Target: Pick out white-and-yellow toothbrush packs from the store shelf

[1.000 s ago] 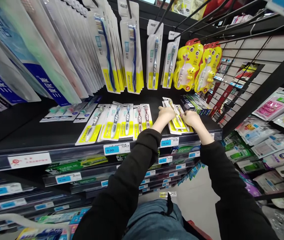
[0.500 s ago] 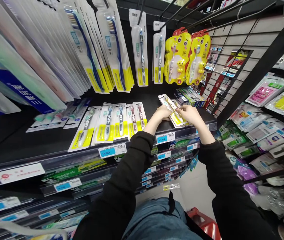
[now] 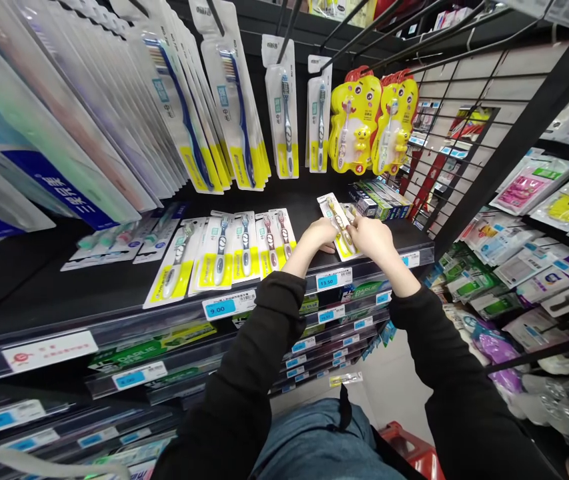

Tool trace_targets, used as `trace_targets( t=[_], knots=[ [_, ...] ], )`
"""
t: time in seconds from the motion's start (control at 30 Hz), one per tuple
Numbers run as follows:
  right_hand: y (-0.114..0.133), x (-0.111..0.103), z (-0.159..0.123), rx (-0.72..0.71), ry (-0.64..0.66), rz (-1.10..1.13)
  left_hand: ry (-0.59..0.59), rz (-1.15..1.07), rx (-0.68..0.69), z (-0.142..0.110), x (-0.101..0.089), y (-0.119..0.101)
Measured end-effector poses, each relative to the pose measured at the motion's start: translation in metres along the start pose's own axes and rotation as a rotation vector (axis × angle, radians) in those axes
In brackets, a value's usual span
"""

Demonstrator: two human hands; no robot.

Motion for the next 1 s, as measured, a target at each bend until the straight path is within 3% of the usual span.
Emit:
trace_targets(
  t=[0.3, 0.47, 0.7, 0.9, 1.0],
  knots=[
    [-0.013, 0.000, 0.011, -0.065, 0.044, 0.071, 0.049, 0.166, 0.026, -0.009, 0.007, -0.004],
    [-0.020, -0.003, 0.019, -0.069, -0.008, 0.103, 0.072, 0.250, 0.047, -0.001, 0.011, -0.008],
    [-0.025, 0.002, 0.021, -0.060, 0.037, 0.113, 0.043, 0.336, 0.045, 0.007, 0.011, -0.003],
    [-0.032, -0.005, 0.007, -0.055, -0.022, 0.159, -0.062, 0.409, 0.052, -0.006, 0.002, 0.002],
    [-0.046, -0.019, -0.021, -0.033, -0.181, 0.256, -0.270, 0.477, 0.080, -0.042, -0.005, -0.007]
  ],
)
Point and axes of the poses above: each hand's wrist, its own z-axis towards the middle knuckle, its own x-axis out of the palm, y = z × x, the point moved 8 cm from there along z, towards the middle knuckle, and after that the axes turned 10 degrees about y, right-handed, at the moved point
